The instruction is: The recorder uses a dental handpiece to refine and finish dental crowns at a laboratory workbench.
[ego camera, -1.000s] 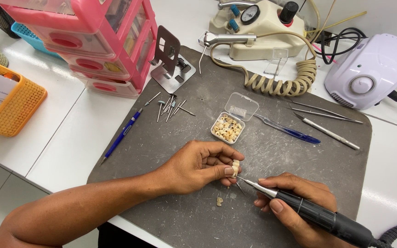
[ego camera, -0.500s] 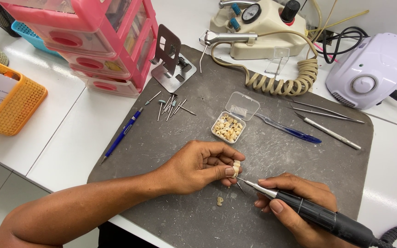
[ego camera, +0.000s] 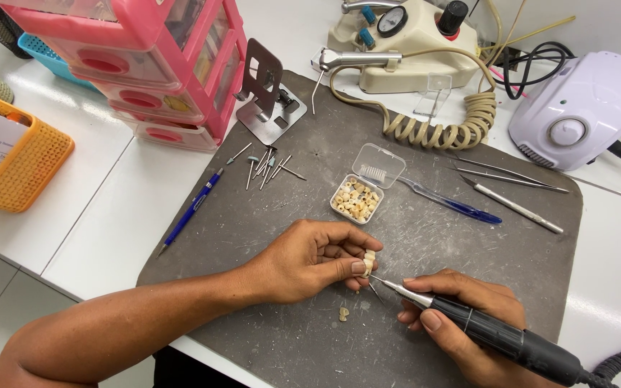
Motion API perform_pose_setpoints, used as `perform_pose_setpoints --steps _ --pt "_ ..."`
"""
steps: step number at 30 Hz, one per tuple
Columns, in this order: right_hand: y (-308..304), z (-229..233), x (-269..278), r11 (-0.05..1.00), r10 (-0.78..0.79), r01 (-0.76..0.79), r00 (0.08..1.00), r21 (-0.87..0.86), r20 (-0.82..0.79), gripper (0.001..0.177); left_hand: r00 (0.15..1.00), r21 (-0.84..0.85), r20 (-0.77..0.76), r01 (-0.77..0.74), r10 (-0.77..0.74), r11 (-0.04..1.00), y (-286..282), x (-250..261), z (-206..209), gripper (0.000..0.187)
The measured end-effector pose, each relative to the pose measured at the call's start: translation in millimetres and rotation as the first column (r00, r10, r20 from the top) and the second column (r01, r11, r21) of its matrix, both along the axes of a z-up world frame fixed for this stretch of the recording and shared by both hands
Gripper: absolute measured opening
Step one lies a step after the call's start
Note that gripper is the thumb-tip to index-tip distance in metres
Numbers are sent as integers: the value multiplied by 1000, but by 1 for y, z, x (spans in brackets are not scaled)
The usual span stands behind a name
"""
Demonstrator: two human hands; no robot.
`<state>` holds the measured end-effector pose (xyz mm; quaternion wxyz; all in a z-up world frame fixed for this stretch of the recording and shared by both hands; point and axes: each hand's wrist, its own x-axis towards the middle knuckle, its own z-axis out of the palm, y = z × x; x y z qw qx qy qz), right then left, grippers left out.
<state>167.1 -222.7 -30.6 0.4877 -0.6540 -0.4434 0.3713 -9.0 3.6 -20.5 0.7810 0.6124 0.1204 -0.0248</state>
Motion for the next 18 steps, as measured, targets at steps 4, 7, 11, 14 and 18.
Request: perform_pose_setpoints --steps 4,7,11,14,18 --pt "0 1 -1 1000 -7 7 999 5 -36 36 1000 -19 0 3 -3 1000 0 0 -1 39" --pt "0 2 -1 1000 -8 8 999 13 -39 37 1000 -19 -9 5 -5 1000 0 0 0 38" --pt "0 2 0 1000 -5 5 999 18 -43 37 1000 -8 -10 9 -9 1000 1 0 0 38" --pt "-1 1 1 1000 7 -7 999 10 -53 36 1000 1 3 11 -11 1000 0 0 -2 37" --pt "-2 -1 1 996 72 -71 997 51 -28 35 1000 7 13 14 -14 1000 0 -1 -2 37"
